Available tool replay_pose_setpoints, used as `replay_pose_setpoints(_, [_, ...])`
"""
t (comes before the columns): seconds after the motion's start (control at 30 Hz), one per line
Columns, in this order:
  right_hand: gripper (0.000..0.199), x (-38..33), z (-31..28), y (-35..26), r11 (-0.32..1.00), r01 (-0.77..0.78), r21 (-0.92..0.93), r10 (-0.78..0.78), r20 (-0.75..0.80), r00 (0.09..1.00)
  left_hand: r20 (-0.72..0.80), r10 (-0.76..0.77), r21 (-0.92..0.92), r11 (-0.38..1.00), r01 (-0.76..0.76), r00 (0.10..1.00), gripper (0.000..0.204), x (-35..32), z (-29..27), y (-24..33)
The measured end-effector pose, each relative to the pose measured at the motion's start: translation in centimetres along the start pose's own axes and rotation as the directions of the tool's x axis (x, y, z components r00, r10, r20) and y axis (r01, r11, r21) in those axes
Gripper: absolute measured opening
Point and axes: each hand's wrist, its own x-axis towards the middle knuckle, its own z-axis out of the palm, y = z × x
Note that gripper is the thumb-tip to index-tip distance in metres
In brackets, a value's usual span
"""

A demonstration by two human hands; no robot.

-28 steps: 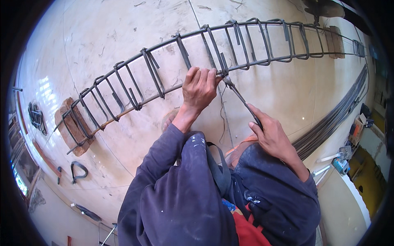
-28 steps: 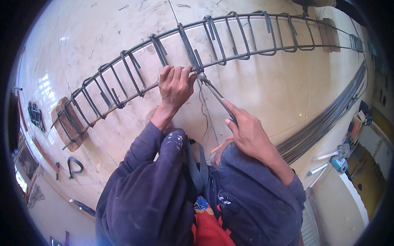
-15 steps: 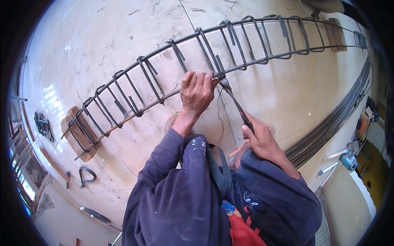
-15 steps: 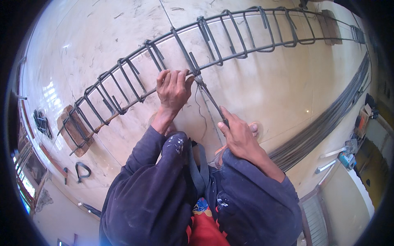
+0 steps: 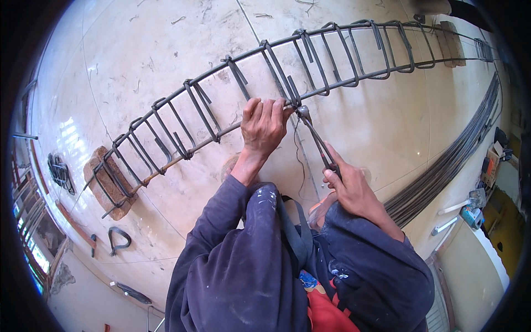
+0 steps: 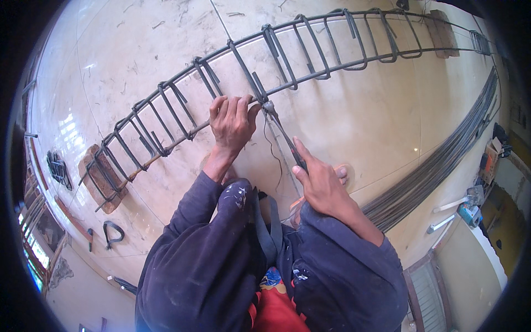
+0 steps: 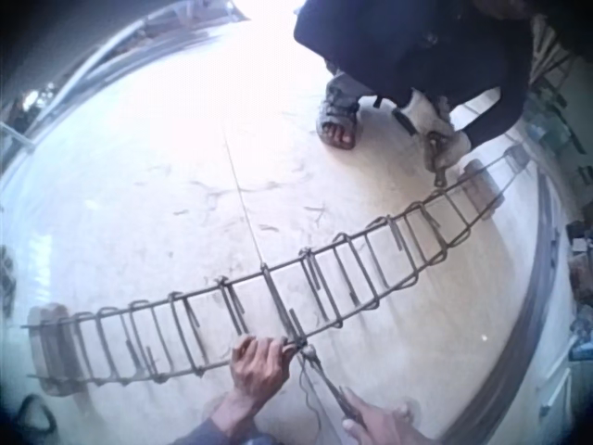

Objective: The person sits on the floor and assembles a ladder-like metal frame by wrapping thin wire around the joints of vertical bars and horizontal rails. They use pliers to twist and tighten the wire at each connection point, moving sequentially along the frame.

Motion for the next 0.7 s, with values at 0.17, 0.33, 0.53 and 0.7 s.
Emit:
replay_pose_setpoints(0.17, [0.053, 0.1, 0.0, -0.6, 0.999, -0.033, 0.000, 0.033, 0.000, 0.999, -0.009, -0.007, -0.018, 1.000, 0.006, 1.000, 0.023, 0.0, 0.1, -0.1])
replay_pose_setpoints(0.33, [0.044, 0.9, 1.3, 0.8, 0.998, -0.028, 0.053, 0.031, -0.070, 0.997, -0.022, 0.000, -0.005, 1.000, 0.000, 1.000, 0.021, -0.1, 0.2, -0.3])
replay_pose_setpoints(0.53, [0.033, 2.8, 4.3, 4.4, 0.991, -0.014, 0.134, 0.032, -0.134, 0.990, -0.005, 0.001, 0.010, 1.000, -0.001, 1.000, 0.021, 0.2, 0.0, -0.1])
replay_pose_setpoints(0.7, [0.030, 4.1, 5.3, 6.3, 0.902, 0.036, 0.430, -0.026, -0.029, 0.999, -0.019, 0.006, 0.013, 1.000, -0.006, 1.000, 0.021, 0.2, 0.2, -0.1])
